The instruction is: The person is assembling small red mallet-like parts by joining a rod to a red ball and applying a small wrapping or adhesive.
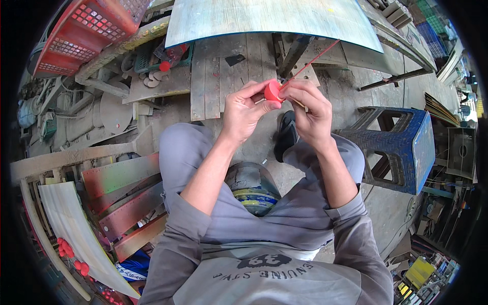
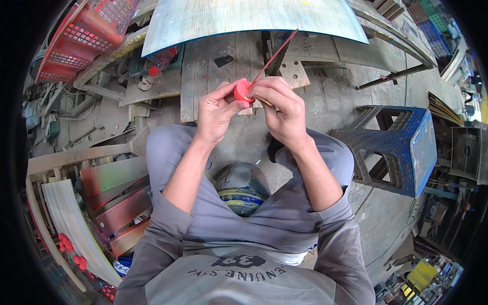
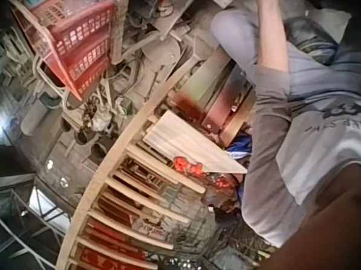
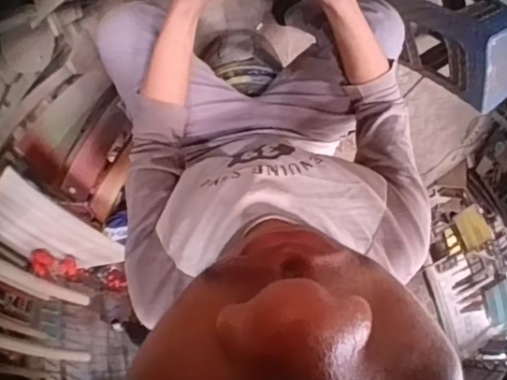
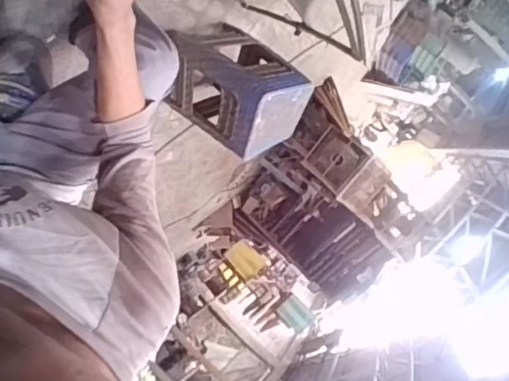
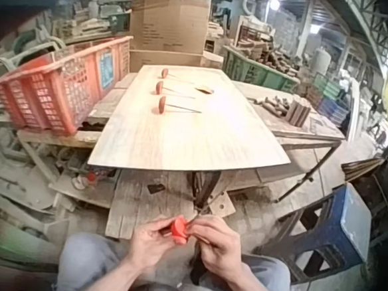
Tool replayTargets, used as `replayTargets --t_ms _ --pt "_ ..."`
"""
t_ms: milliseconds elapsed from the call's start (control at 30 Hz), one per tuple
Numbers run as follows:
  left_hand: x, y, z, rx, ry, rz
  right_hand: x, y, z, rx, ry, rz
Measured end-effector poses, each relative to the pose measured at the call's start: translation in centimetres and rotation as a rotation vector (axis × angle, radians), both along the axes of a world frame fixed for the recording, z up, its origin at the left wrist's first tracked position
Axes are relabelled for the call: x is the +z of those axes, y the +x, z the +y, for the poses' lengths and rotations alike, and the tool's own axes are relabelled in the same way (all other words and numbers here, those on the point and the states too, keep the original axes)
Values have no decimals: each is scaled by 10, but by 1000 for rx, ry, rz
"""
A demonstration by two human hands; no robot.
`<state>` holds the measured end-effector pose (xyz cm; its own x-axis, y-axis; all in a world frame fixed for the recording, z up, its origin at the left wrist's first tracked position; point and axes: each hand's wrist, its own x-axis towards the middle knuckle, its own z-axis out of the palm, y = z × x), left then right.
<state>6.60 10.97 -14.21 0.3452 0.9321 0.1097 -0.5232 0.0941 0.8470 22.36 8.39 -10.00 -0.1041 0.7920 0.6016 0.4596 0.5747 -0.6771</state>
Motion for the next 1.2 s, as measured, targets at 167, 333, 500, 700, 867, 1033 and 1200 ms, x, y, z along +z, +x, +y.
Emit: replayTargets --t_ms 167,333,500,700,867,1033,1200 --pt "1 2 0 21 -49 -39 4 -2 1 -8 -7 -33" --pt "-2 0 0 10 -62 -82 2 5 9 -22 14 -91" --pt "-3 -1 0 37 -87 -103 8 -9 -3 56 84 -65" --pt "-3 0 0 -4 -67 -140 5 -4 5 1 35 -47" --pt "5 -1 -4 -12 -65 -183 7 2 8 -34 27 -74" --pt "2 -2 -2 45 -82 -123 12 -11 -1 72 125 -77" --pt "1 1 -2 -10 -115 -214 5 -4 8 -31 73 -42"
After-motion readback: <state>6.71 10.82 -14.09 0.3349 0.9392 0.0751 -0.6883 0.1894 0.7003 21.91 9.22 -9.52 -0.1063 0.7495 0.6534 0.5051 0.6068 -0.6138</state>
